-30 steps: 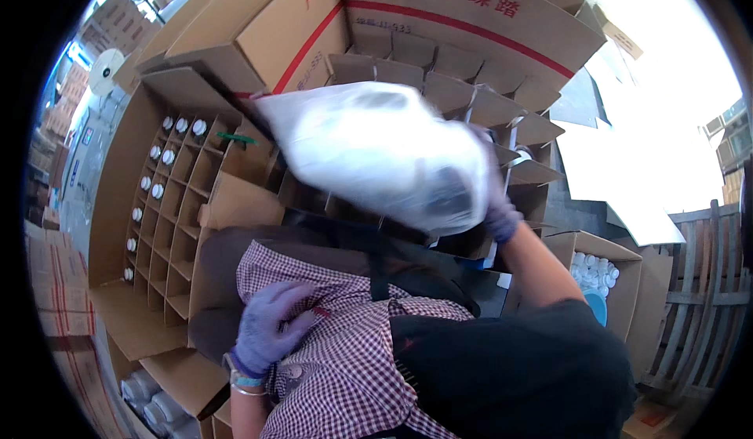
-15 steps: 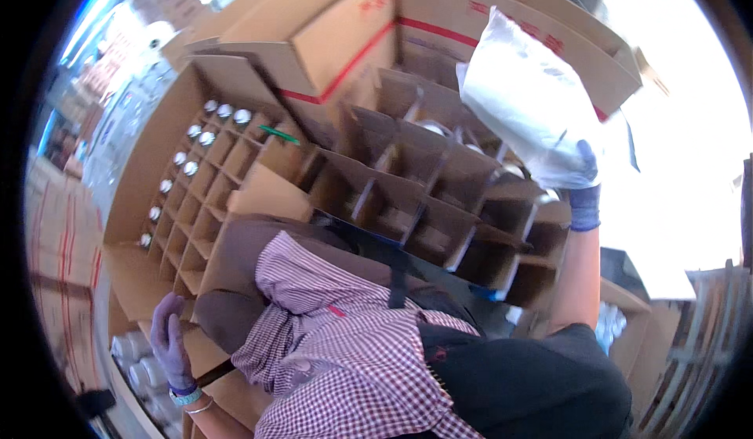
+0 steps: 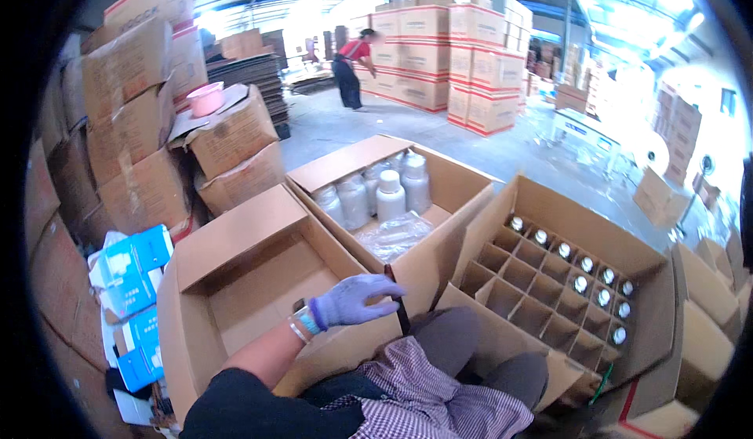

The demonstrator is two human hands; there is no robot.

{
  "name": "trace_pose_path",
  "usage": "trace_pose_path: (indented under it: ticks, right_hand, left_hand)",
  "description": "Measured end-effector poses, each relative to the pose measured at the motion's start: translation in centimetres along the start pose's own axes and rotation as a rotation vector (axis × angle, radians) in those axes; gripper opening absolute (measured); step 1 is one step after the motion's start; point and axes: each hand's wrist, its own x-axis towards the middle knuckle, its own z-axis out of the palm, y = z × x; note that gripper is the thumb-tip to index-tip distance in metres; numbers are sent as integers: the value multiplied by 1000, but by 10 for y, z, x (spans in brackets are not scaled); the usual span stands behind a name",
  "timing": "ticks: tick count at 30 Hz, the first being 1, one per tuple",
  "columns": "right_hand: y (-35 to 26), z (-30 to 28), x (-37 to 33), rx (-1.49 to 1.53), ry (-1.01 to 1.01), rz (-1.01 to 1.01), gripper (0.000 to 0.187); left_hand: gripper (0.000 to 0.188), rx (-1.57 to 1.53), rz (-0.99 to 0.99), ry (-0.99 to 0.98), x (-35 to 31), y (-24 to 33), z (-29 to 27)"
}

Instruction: The person sits on the floor in a warehouse and packs white thermos flasks into a cardboard box with dividers. They wrap each flask in bubble wrap, place it into a compartment, and occasionally seal the box with tape.

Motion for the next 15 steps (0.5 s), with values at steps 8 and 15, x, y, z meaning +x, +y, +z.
trace_pose_path:
  ticks: [8,15]
  right_hand:
    - [-80,13,-10,-85,242,3,29]
    - [-316,-27,-145,849,-138,-535,49]
  left_hand:
    - [56,357,-406,46,-115,-53,-4]
    - [67,403,-652,-63,-188,-83,-33]
